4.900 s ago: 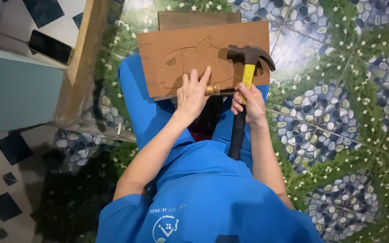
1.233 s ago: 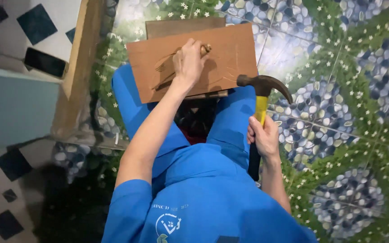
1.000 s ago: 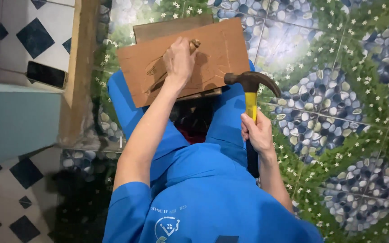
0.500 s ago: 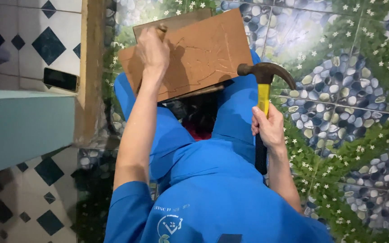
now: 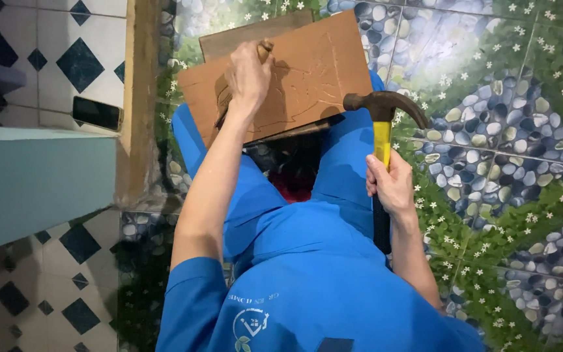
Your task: The person sits cross-legged on the floor and uses a chisel and hammer to carve a fish design into a rectangular wooden board. The person repeatedly strikes the chisel to deepen the carved lines along the fish outline.
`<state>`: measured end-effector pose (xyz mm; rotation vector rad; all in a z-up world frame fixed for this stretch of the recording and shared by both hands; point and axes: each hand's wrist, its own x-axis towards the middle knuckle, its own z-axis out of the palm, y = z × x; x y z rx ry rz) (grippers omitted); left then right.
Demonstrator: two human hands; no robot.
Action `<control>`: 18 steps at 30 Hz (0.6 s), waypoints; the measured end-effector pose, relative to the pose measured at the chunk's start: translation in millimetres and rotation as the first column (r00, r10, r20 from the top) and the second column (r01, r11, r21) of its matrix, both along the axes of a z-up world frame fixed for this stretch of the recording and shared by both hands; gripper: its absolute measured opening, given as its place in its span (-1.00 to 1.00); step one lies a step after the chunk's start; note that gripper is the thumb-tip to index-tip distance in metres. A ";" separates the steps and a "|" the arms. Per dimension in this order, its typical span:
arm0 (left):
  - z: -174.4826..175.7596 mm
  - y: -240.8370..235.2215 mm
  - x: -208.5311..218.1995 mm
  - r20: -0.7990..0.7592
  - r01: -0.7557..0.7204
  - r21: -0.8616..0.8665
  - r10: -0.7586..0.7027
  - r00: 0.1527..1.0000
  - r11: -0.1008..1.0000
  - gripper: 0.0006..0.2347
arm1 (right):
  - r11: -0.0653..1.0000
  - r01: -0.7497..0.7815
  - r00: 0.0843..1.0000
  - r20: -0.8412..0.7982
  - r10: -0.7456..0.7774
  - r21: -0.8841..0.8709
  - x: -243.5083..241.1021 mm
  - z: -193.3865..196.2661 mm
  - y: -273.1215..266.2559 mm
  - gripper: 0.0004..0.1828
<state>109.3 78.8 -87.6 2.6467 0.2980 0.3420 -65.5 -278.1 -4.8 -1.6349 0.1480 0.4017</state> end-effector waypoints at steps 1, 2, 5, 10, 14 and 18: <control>5.0 3.2 0.0 -0.001 -0.001 0.000 0.001 1.000 1.000 -0.85 | 1.000 -0.001 1.000 -0.001 0.001 0.000 -0.6 1.7 0.5 -0.75; 10.4 6.4 1.0 -0.040 -0.061 -0.056 0.059 0.997 0.997 -0.91 | 1.000 0.004 1.000 -0.001 -0.004 0.002 -0.5 3.3 1.2 -0.75; 23.7 15.1 2.3 -0.128 -0.136 -0.138 0.118 0.985 0.981 -0.87 | 1.000 0.010 1.000 0.000 -0.010 0.004 0.2 5.0 1.7 -0.75; 30.4 15.7 -0.3 -0.175 -0.086 -0.203 0.051 0.983 0.975 -0.70 | 1.000 0.015 1.000 -0.016 -0.015 -0.018 -0.4 1.3 2.6 -0.74; 22.4 14.3 5.8 -0.202 -0.077 -0.198 0.036 0.979 0.977 -0.63 | 1.000 0.000 0.999 -0.037 0.000 -0.010 -0.4 -1.1 4.8 -0.72; 21.9 8.8 14.2 -0.275 -0.133 -0.198 0.075 0.958 0.971 -0.52 | 0.999 -0.041 0.999 -0.007 0.041 -0.028 0.0 1.4 7.1 -0.70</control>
